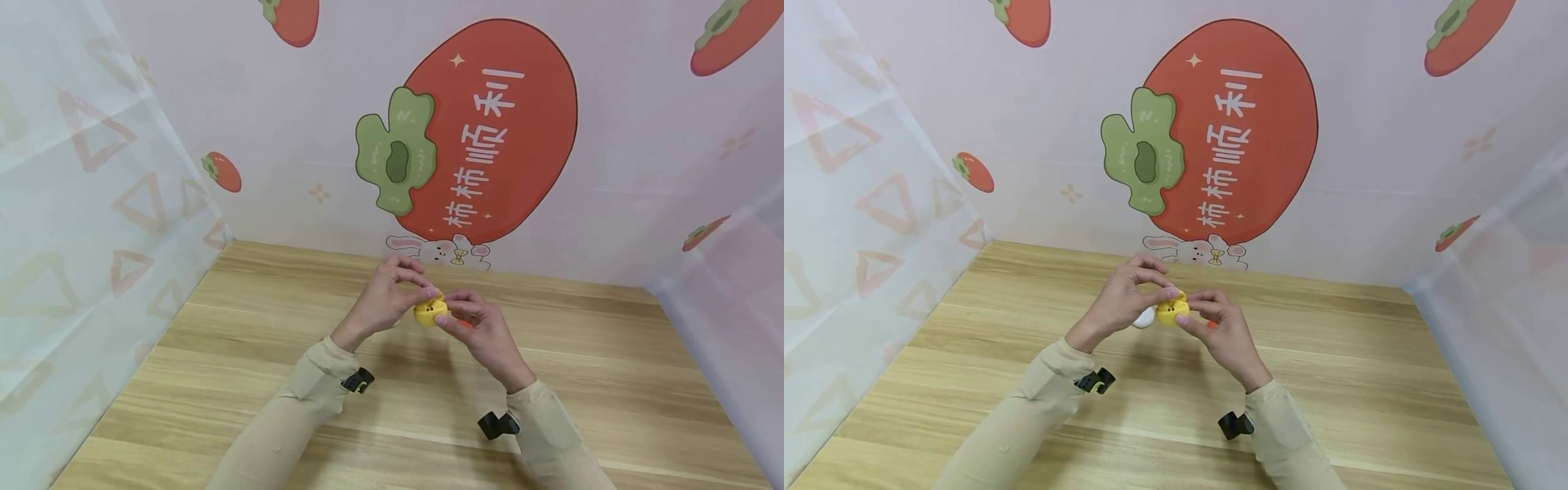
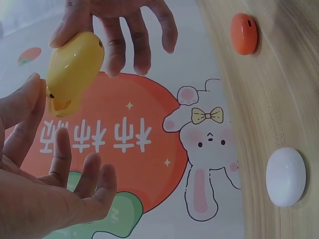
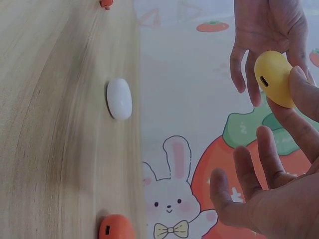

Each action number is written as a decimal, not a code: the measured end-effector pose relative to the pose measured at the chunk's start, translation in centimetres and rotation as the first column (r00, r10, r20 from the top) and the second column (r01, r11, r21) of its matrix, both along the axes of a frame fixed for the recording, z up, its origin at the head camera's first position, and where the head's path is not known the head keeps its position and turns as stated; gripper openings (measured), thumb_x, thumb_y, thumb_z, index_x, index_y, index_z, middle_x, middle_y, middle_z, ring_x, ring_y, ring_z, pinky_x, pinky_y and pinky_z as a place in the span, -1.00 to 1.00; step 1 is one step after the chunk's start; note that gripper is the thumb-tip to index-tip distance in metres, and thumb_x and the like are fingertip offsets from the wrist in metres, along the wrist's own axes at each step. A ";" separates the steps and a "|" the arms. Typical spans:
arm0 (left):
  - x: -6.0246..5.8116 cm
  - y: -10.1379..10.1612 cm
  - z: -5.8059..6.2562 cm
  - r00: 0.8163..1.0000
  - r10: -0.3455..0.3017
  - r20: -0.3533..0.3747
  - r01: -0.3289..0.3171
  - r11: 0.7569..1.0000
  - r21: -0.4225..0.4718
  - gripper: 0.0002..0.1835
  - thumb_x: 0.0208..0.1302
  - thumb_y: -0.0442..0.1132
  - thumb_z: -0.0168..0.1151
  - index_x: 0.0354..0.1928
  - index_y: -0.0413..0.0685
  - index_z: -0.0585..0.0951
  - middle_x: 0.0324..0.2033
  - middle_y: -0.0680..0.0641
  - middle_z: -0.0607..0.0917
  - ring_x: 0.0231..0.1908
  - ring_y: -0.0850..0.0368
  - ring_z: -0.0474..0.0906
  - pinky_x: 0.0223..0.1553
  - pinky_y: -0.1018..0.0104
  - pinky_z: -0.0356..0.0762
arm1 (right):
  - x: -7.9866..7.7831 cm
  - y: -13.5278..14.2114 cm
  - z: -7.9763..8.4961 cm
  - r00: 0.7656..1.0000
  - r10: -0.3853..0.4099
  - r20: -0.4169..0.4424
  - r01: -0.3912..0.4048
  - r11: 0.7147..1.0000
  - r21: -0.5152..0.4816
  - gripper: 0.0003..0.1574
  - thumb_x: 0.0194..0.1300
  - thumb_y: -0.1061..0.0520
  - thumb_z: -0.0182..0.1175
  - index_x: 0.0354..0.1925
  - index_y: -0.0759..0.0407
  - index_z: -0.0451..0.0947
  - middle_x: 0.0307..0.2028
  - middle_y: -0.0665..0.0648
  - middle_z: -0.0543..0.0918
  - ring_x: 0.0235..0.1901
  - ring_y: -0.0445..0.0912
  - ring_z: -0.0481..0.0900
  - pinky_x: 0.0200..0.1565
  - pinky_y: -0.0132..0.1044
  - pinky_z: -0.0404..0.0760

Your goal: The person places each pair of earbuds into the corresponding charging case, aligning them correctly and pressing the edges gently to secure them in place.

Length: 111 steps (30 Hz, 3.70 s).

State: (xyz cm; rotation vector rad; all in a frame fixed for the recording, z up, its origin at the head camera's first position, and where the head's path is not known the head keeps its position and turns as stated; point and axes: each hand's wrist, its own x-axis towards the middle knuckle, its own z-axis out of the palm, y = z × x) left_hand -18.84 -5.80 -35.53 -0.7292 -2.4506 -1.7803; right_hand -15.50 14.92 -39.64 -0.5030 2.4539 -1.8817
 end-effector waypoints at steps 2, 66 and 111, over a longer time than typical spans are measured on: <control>0.0 -0.1 0.0 1.000 0.010 0.013 -0.010 1.000 0.008 -0.88 0.26 -0.27 0.45 -0.28 -0.21 0.81 -0.01 -0.11 0.53 0.15 0.00 0.41 0.31 -0.12 0.32 | 0.0 0.1 -0.1 1.000 -0.002 0.003 0.002 1.000 0.003 -0.65 0.34 0.14 0.38 0.04 0.27 0.72 0.06 0.20 0.54 0.06 0.12 0.61 -0.02 -0.27 0.66; 0.0 -1.0 -1.5 0.957 -0.068 0.283 0.091 0.994 -0.069 -0.75 0.38 -0.01 0.34 -0.10 0.00 0.79 0.04 0.05 0.67 0.13 0.02 0.54 0.06 -0.02 0.56 | 0.0 0.3 0.2 0.979 -0.109 0.173 0.121 0.991 -0.062 -0.57 0.40 0.05 0.33 0.00 0.41 0.68 0.14 0.24 0.47 0.11 0.15 0.58 0.07 -0.06 0.64; -0.5 -5.5 -2.7 0.953 0.164 0.255 -0.129 0.980 -0.148 -0.61 0.41 -0.04 0.29 0.13 -0.14 0.66 0.11 -0.12 0.66 0.23 -0.17 0.43 0.23 -0.08 0.38 | -4.9 -2.7 -2.5 0.993 -0.042 -0.107 0.108 0.653 0.749 -0.26 -0.04 -0.15 0.64 0.10 0.09 0.73 0.09 0.24 0.49 0.18 0.24 0.29 0.25 0.33 0.11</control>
